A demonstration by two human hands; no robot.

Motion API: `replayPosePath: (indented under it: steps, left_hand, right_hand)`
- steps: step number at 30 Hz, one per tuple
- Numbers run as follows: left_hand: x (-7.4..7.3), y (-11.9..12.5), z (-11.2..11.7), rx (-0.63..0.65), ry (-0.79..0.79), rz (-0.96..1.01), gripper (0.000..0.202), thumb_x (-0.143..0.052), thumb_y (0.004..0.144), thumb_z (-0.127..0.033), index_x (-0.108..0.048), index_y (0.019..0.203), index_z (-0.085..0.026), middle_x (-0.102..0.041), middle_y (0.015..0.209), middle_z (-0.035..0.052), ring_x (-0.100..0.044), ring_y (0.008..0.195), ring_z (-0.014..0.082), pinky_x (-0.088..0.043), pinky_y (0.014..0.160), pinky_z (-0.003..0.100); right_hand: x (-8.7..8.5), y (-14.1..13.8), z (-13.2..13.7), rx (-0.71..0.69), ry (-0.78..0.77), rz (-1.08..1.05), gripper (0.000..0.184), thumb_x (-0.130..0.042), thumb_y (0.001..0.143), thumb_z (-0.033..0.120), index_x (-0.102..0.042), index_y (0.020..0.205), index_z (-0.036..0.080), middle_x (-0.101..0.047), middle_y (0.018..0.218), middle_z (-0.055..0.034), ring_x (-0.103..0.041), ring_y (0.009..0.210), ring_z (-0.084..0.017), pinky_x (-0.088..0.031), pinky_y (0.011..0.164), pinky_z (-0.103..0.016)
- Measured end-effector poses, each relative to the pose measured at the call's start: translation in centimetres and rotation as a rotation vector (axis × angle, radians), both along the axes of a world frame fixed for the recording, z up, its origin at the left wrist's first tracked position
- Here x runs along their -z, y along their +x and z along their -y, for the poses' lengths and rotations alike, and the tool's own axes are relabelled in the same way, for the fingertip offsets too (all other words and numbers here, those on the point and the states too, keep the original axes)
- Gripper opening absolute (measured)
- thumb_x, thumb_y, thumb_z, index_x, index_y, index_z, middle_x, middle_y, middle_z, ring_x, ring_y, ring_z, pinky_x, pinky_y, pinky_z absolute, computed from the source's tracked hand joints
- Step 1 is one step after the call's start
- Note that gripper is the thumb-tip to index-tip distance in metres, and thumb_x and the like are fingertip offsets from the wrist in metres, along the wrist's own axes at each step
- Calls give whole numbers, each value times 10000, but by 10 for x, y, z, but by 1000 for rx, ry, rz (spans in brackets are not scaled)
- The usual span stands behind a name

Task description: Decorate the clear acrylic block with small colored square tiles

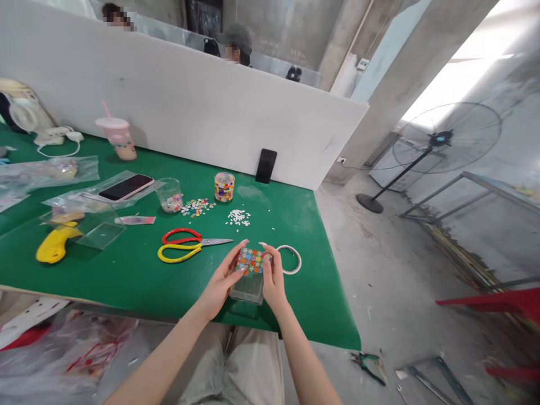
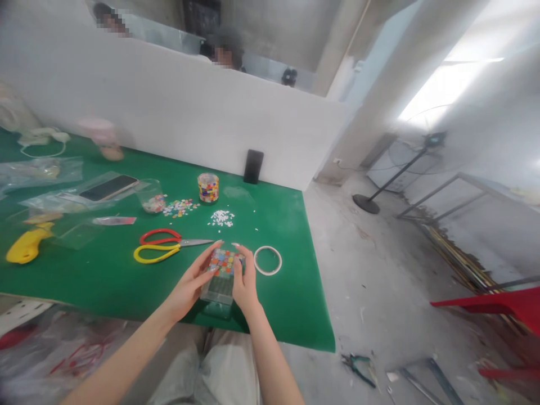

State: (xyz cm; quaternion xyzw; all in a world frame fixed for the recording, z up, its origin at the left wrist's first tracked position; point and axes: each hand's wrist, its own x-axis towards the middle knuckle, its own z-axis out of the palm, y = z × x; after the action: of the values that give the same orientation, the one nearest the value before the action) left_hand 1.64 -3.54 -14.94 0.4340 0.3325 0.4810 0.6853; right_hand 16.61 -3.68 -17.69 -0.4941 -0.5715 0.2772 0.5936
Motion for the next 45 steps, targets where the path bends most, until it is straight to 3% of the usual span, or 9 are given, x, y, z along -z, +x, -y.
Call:
replayPosePath:
  steps: [6,11,15,35,40,45]
  left_hand:
    - [1,0,-1,-21,31,-48,584,-661,877,-367,-491,1434,-327,-337,1606,-3,-219,1505,289,-287,1213,407]
    - [-7,-3,-1,30,72,-86,643,-704,843,-379,-469,1436,-293,-361,1592,52,-304,1472,310,-343,1182,418]
    - [-7,2,0,-10,104,-146,708,-778,771,-353,-458,1399,-284,-360,1579,73,-346,1446,318,-336,1183,434]
    - [1,6,-1,-81,160,-185,570,-709,833,-383,-465,1334,-262,-415,1523,90,-378,1423,304,-334,1181,423]
    - [1,3,-3,-55,164,-175,606,-723,815,-395,-475,1351,-257,-424,1539,92,-402,1415,302,-386,1152,409]
    - [6,3,-6,-95,174,-217,512,-624,878,-408,-500,1344,-238,-459,1524,101,-432,1401,297,-440,1107,411]
  right_hand:
    - [0,0,0,1,-7,4,320,-416,998,380,-560,1251,247,-637,1216,-107,-593,1157,-244,-467,1008,-458]
    - [2,1,0,20,-8,9,338,-411,1000,368,-535,1291,246,-615,1260,-115,-583,1174,-242,-478,999,-452]
    - [3,1,2,25,-2,12,339,-418,997,370,-536,1290,247,-626,1230,-113,-603,1126,-236,-494,975,-443]
    - [2,0,4,11,-27,6,339,-440,984,413,-551,1261,253,-630,1211,-109,-591,1144,-249,-474,994,-456]
    - [3,1,2,17,-43,5,357,-402,994,434,-542,1264,247,-617,1258,-113,-564,1200,-251,-451,1024,-467]
    - [4,0,1,21,-58,4,372,-393,995,450,-536,1265,236,-617,1259,-117,-566,1201,-251,-444,1031,-472]
